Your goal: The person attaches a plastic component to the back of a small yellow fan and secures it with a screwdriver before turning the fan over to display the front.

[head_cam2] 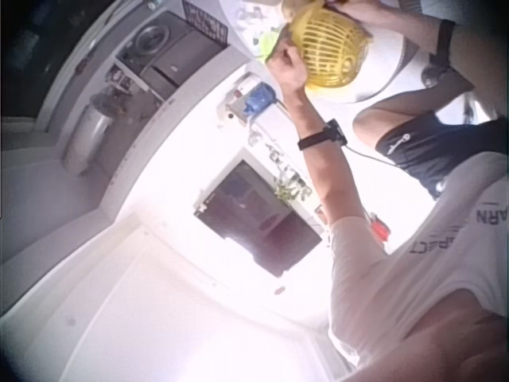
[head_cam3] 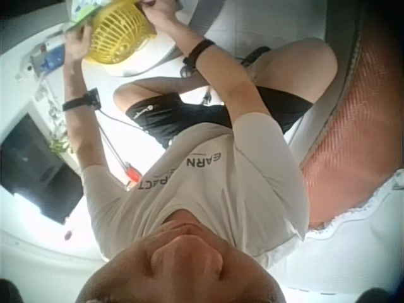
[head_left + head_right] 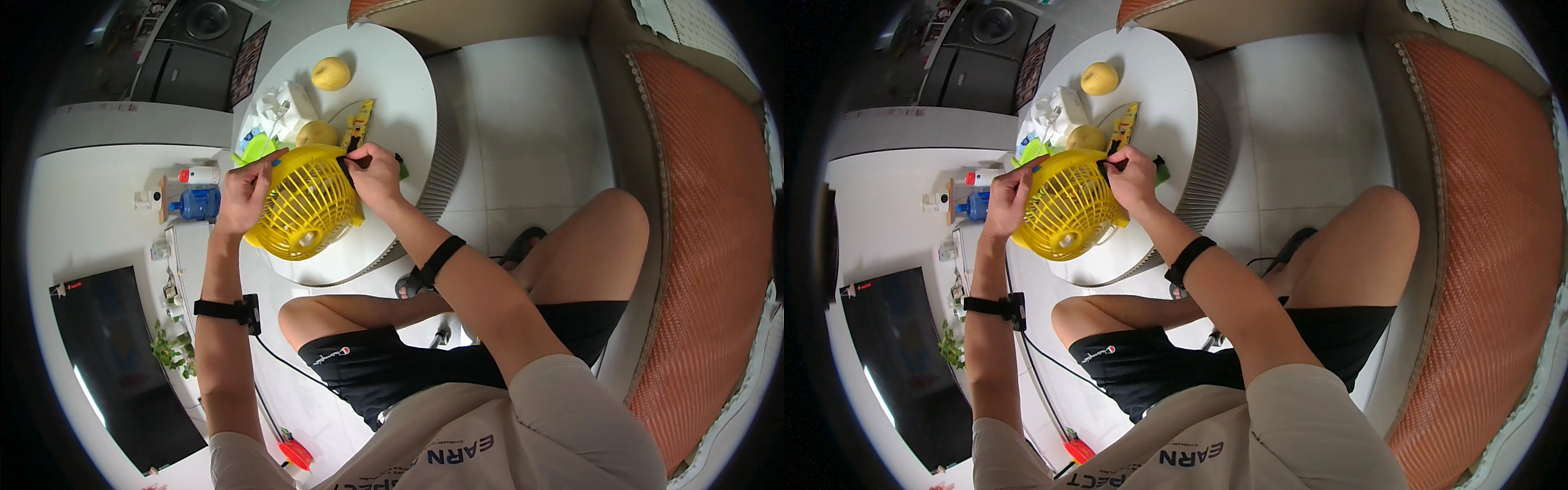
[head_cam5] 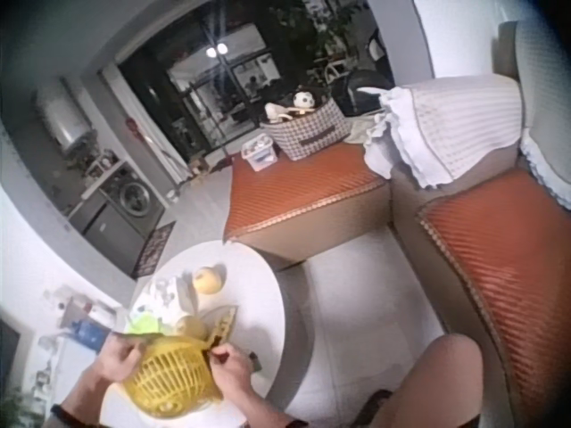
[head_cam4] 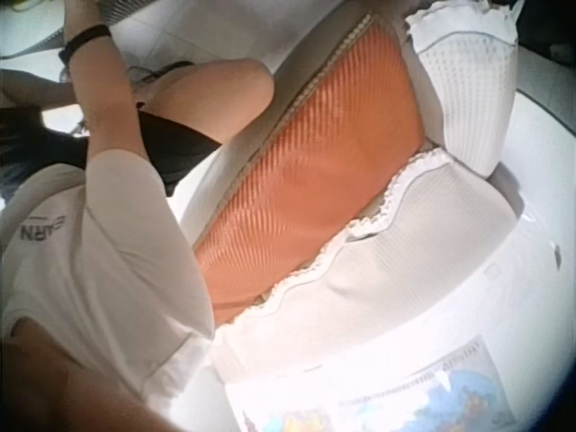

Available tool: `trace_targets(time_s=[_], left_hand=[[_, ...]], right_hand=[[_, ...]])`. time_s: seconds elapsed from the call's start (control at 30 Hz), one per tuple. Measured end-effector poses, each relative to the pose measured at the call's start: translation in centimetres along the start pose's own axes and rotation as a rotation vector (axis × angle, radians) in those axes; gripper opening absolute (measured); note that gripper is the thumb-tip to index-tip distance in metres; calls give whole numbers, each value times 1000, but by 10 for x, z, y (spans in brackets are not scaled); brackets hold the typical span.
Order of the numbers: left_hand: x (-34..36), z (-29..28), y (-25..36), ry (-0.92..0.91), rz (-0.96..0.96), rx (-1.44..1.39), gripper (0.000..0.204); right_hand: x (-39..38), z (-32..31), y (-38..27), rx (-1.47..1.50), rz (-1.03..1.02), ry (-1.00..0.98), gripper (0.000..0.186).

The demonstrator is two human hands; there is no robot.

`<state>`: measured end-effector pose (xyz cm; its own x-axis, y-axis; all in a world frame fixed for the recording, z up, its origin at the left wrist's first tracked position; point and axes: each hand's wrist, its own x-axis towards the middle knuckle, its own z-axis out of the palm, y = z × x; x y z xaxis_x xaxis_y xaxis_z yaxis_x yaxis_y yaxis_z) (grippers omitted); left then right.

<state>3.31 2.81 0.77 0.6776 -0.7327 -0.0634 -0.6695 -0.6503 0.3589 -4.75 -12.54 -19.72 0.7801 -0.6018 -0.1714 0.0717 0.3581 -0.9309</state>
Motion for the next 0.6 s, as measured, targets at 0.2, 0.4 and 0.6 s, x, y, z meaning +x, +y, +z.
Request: trace_targets(time_s=[0.2,0.4,0.6], left_hand=[[-7,0,-6,38,-29,-49,35],[0,1,-4,28,31,-30,36],[5,8,2,50,-21,-33,37]], right_hand=[[-49,-10,12,-6,-120,65,16],[-30,-6,12,-2,-118,75,15],[6,-8,7,-32,-42,-22,13]])
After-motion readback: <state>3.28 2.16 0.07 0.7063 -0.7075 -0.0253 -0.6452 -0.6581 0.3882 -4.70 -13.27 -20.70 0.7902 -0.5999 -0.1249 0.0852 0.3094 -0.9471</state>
